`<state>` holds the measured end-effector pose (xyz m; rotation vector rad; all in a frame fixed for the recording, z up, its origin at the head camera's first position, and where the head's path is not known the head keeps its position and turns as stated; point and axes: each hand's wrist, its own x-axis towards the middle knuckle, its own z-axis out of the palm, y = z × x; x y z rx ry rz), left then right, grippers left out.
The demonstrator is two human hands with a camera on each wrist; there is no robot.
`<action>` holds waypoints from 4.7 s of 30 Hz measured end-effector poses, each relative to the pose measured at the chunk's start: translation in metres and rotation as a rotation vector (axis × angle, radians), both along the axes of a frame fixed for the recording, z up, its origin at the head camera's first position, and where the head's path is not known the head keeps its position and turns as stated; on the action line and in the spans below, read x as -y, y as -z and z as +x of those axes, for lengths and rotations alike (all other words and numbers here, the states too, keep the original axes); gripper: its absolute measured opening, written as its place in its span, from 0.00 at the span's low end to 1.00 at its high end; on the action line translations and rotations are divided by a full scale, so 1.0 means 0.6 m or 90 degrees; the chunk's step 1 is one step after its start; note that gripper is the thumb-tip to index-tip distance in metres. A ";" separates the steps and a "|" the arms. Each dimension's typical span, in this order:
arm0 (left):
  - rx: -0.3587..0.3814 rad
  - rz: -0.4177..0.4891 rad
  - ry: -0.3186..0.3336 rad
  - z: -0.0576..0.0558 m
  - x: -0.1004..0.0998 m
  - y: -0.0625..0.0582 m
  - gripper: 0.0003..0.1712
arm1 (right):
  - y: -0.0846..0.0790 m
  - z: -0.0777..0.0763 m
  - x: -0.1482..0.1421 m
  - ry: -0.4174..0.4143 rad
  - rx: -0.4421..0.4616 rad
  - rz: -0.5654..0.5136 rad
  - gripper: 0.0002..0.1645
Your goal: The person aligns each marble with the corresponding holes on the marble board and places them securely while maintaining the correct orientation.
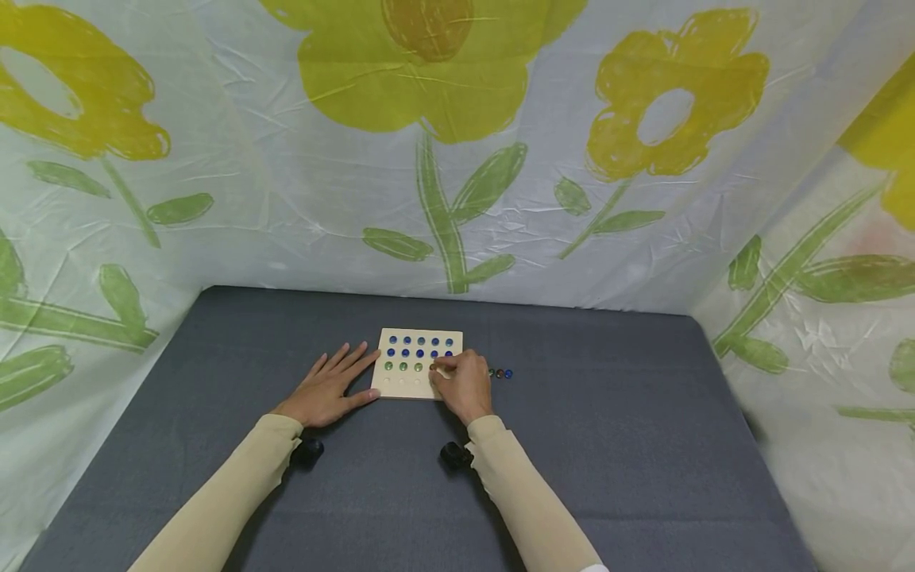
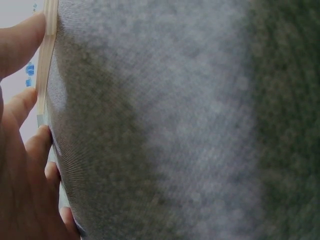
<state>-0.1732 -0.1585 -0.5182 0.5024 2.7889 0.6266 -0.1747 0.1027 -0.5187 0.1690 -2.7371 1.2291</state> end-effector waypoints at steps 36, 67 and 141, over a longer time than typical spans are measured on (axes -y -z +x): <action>-0.005 0.020 0.007 -0.009 0.007 0.027 0.46 | -0.010 0.029 -0.081 0.023 -0.005 0.005 0.16; 0.004 0.011 -0.001 -0.004 0.002 0.011 0.46 | 0.004 0.043 -0.107 0.041 0.022 0.025 0.12; 0.017 0.002 -0.002 -0.001 0.002 0.000 0.45 | -0.006 0.002 -0.031 0.037 0.025 0.005 0.08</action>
